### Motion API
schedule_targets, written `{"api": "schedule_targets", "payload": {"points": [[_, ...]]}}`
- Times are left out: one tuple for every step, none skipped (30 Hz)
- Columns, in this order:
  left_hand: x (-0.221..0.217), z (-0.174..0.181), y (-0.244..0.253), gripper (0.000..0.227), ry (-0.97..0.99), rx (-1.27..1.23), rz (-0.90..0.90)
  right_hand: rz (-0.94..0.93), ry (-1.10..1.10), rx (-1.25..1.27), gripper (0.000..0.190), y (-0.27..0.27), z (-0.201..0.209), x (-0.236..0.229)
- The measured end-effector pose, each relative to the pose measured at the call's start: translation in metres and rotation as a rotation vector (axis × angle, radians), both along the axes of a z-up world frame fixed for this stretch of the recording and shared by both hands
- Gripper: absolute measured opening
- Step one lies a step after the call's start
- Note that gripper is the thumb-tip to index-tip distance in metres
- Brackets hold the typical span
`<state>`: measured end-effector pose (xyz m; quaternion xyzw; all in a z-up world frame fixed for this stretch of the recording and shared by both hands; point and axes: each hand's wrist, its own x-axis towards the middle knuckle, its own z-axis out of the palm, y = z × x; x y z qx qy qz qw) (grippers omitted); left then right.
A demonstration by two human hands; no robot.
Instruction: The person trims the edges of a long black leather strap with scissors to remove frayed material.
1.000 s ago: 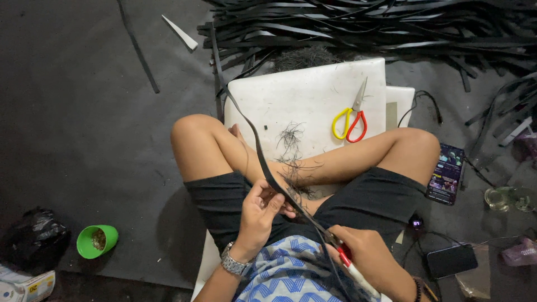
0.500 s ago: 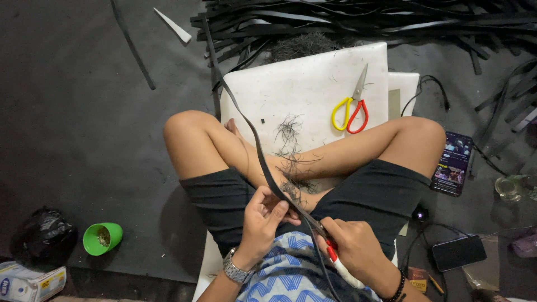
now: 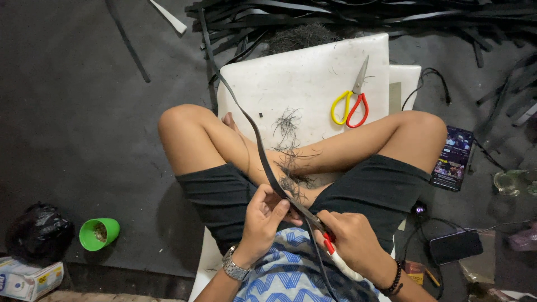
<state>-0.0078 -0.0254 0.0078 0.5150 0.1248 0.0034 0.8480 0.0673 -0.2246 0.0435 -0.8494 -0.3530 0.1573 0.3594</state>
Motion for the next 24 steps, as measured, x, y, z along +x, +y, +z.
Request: {"api": "schedule_targets", "payload": {"points": [[-0.001, 0.0, -0.001, 0.02, -0.001, -0.004, 0.003, 0.003, -0.001, -0.004, 0.013, -0.001, -0.002, -0.001], [-0.001, 0.001, -0.001, 0.02, 0.004, -0.01, 0.005, -0.004, 0.01, -0.003, 0.013, -0.001, -0.003, -0.003], [-0.002, 0.002, -0.001, 0.02, 0.01, -0.017, 0.008, -0.011, 0.021, -0.002, 0.012, -0.001, -0.005, -0.004], [-0.003, 0.002, -0.001, 0.02, 0.006, -0.021, 0.01, -0.009, 0.017, -0.006, 0.012, -0.001, -0.004, -0.005], [-0.003, 0.001, 0.0, 0.02, 0.004, -0.04, 0.005, -0.013, 0.002, 0.01, 0.011, 0.0, -0.004, -0.006], [-0.004, 0.002, 0.0, 0.02, 0.003, -0.059, -0.001, -0.018, -0.012, 0.026, 0.009, 0.0, -0.004, -0.007], [-0.006, 0.001, -0.001, 0.02, 0.001, -0.064, 0.001, -0.016, -0.015, 0.021, 0.009, -0.002, -0.006, -0.007], [-0.007, 0.0, 0.0, 0.02, 0.021, -0.062, -0.002, -0.004, -0.023, -0.005, 0.011, -0.002, -0.008, -0.006], [-0.007, -0.002, 0.001, 0.021, 0.041, -0.059, -0.004, 0.007, -0.032, -0.031, 0.013, -0.003, -0.01, -0.004], [-0.008, -0.003, 0.0, 0.021, 0.04, -0.063, -0.002, 0.01, -0.033, -0.034, 0.013, -0.001, -0.01, -0.003], [-0.008, -0.004, -0.001, 0.019, 0.023, -0.064, -0.015, 0.03, -0.08, -0.04, 0.01, 0.001, -0.009, -0.002], [-0.006, -0.005, -0.001, 0.018, 0.003, -0.066, -0.029, 0.048, -0.129, -0.048, 0.009, 0.004, -0.008, 0.0], [-0.006, -0.008, 0.0, 0.018, 0.0, -0.071, -0.029, 0.048, -0.132, -0.053, 0.009, 0.006, -0.008, 0.001], [-0.007, -0.011, 0.0, 0.019, 0.002, -0.087, -0.02, 0.038, -0.099, -0.034, 0.013, 0.007, -0.009, 0.002], [-0.007, -0.014, 0.001, 0.021, 0.004, -0.103, -0.011, 0.028, -0.066, -0.015, 0.018, 0.009, -0.009, 0.002], [-0.008, -0.014, 0.001, 0.021, 0.002, -0.108, -0.006, 0.032, -0.068, -0.02, 0.018, 0.011, -0.007, 0.002], [-0.008, -0.013, 0.002, 0.02, 0.009, -0.134, 0.004, 0.007, -0.003, 0.017, 0.014, 0.013, -0.005, 0.002], [-0.007, -0.013, 0.003, 0.02, 0.015, -0.159, 0.015, -0.018, 0.06, 0.054, 0.011, 0.016, -0.003, 0.003], [-0.005, -0.014, 0.004, 0.02, 0.012, -0.163, 0.019, -0.013, 0.057, 0.05, 0.011, 0.015, -0.008, 0.005], [-0.005, -0.016, 0.004, 0.021, 0.008, -0.18, 0.036, -0.083, 0.153, 0.086, 0.011, 0.013, -0.013, 0.006], [-0.005, -0.018, 0.005, 0.021, 0.004, -0.198, 0.053, -0.155, 0.249, 0.121, 0.015, 0.011, -0.018, 0.006], [-0.004, -0.017, 0.005, 0.021, 0.002, -0.202, 0.064, -0.144, 0.248, 0.115, 0.015, 0.012, -0.015, 0.007], [-0.002, -0.016, 0.006, 0.019, 0.012, -0.207, 0.064, -0.131, 0.32, 0.106, 0.014, 0.014, -0.012, 0.008], [0.0, -0.016, 0.007, 0.018, 0.027, -0.214, 0.061, -0.121, 0.395, 0.095, 0.015, 0.014, -0.008, 0.008]]}}
